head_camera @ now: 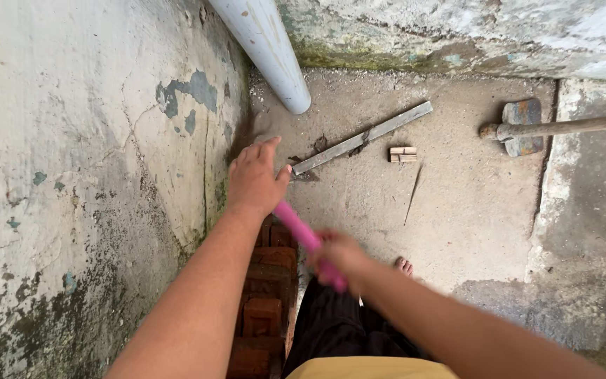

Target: The person sweeps a concrete patio using a small broom with a pink handle, pushing debris along a brick wall and toward a drainage pipe.

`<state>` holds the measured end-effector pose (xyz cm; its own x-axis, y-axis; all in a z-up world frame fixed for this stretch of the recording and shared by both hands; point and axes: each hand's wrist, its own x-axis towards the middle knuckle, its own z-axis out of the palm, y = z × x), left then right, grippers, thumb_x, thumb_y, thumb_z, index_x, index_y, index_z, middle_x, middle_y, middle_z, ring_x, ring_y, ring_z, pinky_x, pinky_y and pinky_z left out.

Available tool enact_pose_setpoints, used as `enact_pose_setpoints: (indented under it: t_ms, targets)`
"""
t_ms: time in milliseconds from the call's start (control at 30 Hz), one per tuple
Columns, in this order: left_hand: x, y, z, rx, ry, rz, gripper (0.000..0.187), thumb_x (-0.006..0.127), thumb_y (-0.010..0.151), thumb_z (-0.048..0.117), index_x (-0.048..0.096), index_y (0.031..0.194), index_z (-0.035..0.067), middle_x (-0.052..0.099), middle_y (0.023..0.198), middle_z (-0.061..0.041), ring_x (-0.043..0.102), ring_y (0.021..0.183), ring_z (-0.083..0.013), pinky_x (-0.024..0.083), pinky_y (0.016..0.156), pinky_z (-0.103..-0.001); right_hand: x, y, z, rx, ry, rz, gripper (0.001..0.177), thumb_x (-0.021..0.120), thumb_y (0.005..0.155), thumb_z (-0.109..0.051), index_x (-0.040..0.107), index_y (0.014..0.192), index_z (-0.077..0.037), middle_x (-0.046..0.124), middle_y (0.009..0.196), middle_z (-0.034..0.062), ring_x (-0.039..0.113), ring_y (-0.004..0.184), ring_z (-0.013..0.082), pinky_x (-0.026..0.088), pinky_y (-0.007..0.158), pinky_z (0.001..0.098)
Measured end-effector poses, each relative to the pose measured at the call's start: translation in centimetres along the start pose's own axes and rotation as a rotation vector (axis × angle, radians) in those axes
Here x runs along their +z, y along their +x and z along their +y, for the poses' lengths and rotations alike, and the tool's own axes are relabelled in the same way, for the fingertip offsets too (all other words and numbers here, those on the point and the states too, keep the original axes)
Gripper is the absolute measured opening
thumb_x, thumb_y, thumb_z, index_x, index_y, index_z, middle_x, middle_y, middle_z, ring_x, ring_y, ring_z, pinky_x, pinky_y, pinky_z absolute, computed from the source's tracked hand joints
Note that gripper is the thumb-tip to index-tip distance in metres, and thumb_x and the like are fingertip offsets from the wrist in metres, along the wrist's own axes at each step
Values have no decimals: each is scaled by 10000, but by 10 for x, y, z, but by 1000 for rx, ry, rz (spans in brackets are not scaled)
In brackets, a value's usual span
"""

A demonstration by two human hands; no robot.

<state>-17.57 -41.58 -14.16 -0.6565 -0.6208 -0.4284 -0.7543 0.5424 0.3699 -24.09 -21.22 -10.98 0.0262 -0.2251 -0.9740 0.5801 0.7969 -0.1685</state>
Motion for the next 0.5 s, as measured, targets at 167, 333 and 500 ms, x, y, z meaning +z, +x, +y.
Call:
enact_pose_setpoints:
  t_ms: [167,333,500]
  targets:
    - [1,-3,-10,-4,-16,-24,652,643,934,338,405,1523,193,475,1508,-116,404,1422,-297,269,1191,-503,-39,70,-32,-25,215,178,809,667,812,98,410,1557,-85,699,888,148,552,504,149,454,398,254]
    - [2,-9,-13,-46,-6,-45,616,605,972,387,389,1514,189,462,1519,-113,387,1427,-302,251,1181,-516,-18,30,-28,-115,320,338,873,556,891,35,168,1627,-231,603,877,127,524,561,163,490,452,308]
    - [0,-12,-3,-77,-41,-39,619,605,978,397,395,1527,201,480,1508,-121,406,1418,-302,266,1188,-514,40,-46,13,-75,243,154,936,617,872,19,166,1612,-335,548,767,118,517,516,203,461,429,346]
